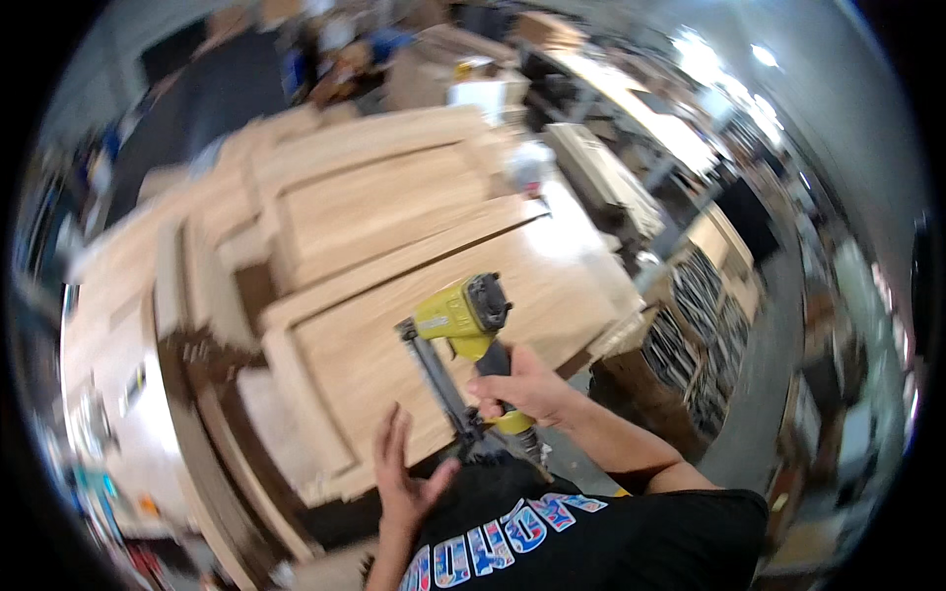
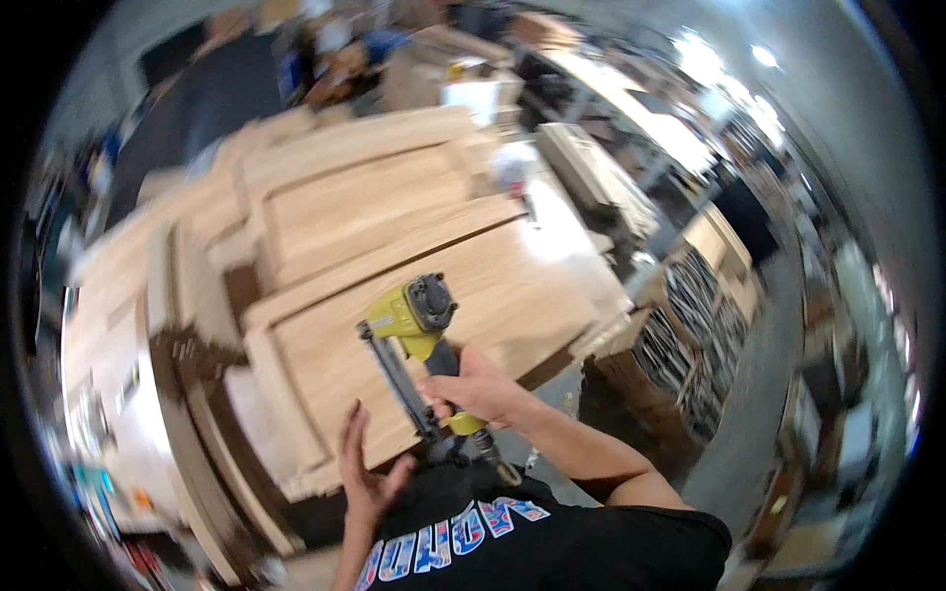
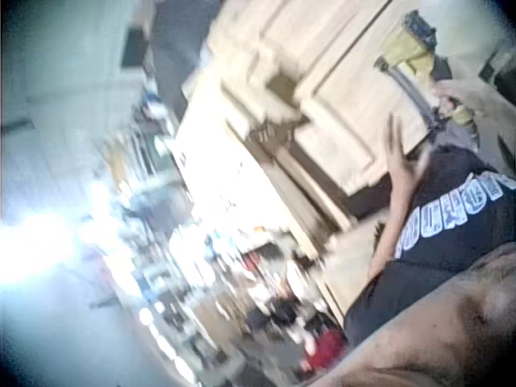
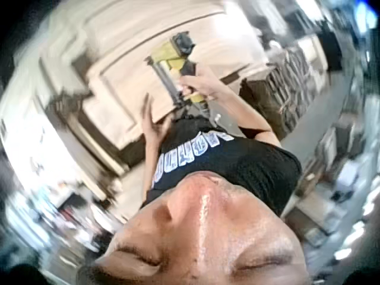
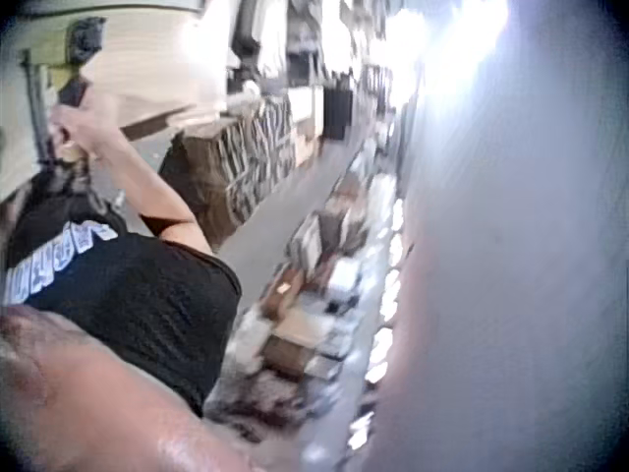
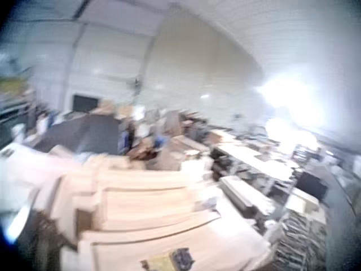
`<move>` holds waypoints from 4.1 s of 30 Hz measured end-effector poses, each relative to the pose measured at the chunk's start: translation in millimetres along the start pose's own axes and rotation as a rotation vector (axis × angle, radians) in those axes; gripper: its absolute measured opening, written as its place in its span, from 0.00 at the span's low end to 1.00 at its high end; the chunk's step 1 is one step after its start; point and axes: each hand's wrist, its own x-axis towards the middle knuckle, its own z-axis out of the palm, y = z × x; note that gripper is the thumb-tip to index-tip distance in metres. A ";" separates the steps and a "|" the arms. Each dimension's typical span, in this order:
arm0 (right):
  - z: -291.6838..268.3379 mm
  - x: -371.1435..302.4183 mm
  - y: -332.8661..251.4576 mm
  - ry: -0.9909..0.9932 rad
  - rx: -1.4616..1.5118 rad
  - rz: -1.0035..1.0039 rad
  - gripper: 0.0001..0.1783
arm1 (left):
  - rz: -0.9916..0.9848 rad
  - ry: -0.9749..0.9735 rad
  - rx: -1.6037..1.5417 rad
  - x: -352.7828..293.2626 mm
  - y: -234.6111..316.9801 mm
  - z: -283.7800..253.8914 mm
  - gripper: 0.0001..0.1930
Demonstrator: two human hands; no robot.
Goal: The person assembles wooden cabinet doors by applying glue to the joints, positioning wooden slats, and securing them with a pneumatic nail gun.
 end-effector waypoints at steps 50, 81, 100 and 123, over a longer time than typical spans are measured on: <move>-632.3 -243.9 43.3 1.167 0.573 -0.771 0.14 | -0.405 -0.283 0.738 483.2 -121.8 687.8 0.20; -661.4 -177.2 -13.1 1.037 0.510 -0.528 0.17 | -0.211 -0.745 -0.531 372.6 147.0 738.3 0.09; -535.1 -203.6 20.4 0.802 0.516 -0.532 0.06 | -0.096 -0.702 -0.325 228.7 215.3 659.2 0.10; -388.4 -170.2 82.9 0.073 0.900 -0.207 0.27 | -0.533 -0.398 -0.301 113.5 120.2 452.9 0.20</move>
